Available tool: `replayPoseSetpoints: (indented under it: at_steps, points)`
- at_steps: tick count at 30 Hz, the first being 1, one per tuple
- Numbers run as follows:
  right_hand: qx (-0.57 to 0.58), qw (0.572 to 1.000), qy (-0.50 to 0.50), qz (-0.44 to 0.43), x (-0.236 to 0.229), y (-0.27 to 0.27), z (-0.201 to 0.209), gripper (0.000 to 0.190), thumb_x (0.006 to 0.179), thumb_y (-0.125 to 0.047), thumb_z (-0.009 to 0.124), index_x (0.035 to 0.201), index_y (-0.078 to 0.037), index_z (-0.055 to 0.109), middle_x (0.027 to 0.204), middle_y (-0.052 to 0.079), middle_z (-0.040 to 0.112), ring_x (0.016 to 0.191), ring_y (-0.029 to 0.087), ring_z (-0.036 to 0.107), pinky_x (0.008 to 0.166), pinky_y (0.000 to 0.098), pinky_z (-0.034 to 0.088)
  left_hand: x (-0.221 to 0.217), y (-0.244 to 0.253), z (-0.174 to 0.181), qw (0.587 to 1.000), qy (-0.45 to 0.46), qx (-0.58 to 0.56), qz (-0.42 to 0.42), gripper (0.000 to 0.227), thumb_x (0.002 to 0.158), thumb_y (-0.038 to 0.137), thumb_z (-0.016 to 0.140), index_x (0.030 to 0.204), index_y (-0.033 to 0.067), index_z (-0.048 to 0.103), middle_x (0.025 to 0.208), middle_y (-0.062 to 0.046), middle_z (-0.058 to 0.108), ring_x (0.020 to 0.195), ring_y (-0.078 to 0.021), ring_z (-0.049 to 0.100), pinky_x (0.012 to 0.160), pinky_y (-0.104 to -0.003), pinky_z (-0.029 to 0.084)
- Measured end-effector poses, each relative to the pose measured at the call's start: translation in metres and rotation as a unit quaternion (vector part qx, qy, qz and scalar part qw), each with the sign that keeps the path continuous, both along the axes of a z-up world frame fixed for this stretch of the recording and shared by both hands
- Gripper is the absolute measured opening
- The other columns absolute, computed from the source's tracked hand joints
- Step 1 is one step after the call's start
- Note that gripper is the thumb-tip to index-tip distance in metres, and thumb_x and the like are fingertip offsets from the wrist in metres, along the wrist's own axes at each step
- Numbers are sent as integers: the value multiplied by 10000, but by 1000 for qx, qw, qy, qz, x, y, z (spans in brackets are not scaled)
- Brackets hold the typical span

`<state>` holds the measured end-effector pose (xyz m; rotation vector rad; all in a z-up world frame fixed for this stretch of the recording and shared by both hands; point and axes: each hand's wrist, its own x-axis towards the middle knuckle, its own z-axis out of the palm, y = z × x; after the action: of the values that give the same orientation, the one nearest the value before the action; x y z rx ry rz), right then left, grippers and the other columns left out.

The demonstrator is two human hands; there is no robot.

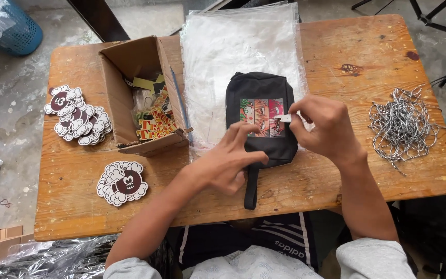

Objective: The person sits on the floor and assembles small black pouches by attaching a metal chain and a sticker to each one. They then place the finished pouches into clear plastic bags and add a small paper insert from a cardboard box.

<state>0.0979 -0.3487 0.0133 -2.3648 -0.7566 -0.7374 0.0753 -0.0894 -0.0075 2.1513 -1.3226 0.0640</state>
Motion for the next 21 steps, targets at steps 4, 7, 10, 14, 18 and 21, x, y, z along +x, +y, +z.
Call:
replayPoseSetpoints:
  at_steps: [4, 7, 10, 14, 18, 21]
  points:
    - [-108, 986, 127, -2, -14, 11, 13, 57, 805, -124, 725, 793, -121, 670, 500, 67, 501, 536, 296, 603, 558, 400, 512, -2, -7, -10, 996, 39, 80, -12, 441, 623, 143, 670, 1055, 210, 616, 1377, -155, 373, 1377, -448, 293, 1209, -546, 253]
    - [-174, 908, 374, 78, -17, 17, 15, 112, 797, -182, 657, 805, -71, 669, 574, 156, 624, 656, 427, 664, 628, 545, 483, 2, -11, -25, 998, 24, 47, -16, 368, 701, 123, 691, 1035, 210, 564, 1311, -112, 430, 1328, -390, 356, 1160, -499, 312]
    - [-197, 884, 404, 131, -16, 23, 12, 115, 778, -137, 632, 818, -29, 622, 608, 225, 613, 710, 512, 631, 620, 594, 442, 10, -14, -35, 999, 42, -17, 3, 401, 739, 186, 707, 1113, 178, 562, 1163, -98, 486, 1155, -357, 451, 1006, -469, 414]
    - [-153, 884, 421, 135, -14, 25, 8, 58, 797, -125, 659, 818, -72, 650, 567, 121, 576, 623, 376, 624, 610, 479, 474, 8, -11, -31, 984, 88, -61, 139, 211, 772, 267, 703, 900, 184, 557, 801, -36, 482, 811, -303, 550, 733, -436, 474]
    - [-107, 888, 427, 135, -14, 26, 6, 34, 792, -119, 690, 778, -127, 660, 555, 43, 597, 579, 272, 604, 601, 379, 503, 3, -15, -8, 908, 348, -26, 232, 215, 797, 335, 686, 691, 149, 670, 568, -43, 630, 622, -254, 672, 583, -353, 518]
    - [-89, 886, 441, 108, -16, 29, 6, 56, 782, -146, 717, 735, -170, 698, 533, -11, 637, 543, 201, 574, 576, 339, 482, 5, -16, -5, 851, 459, 1, 255, 186, 774, 343, 673, 718, 193, 768, 588, -6, 701, 636, -168, 702, 615, -302, 539]
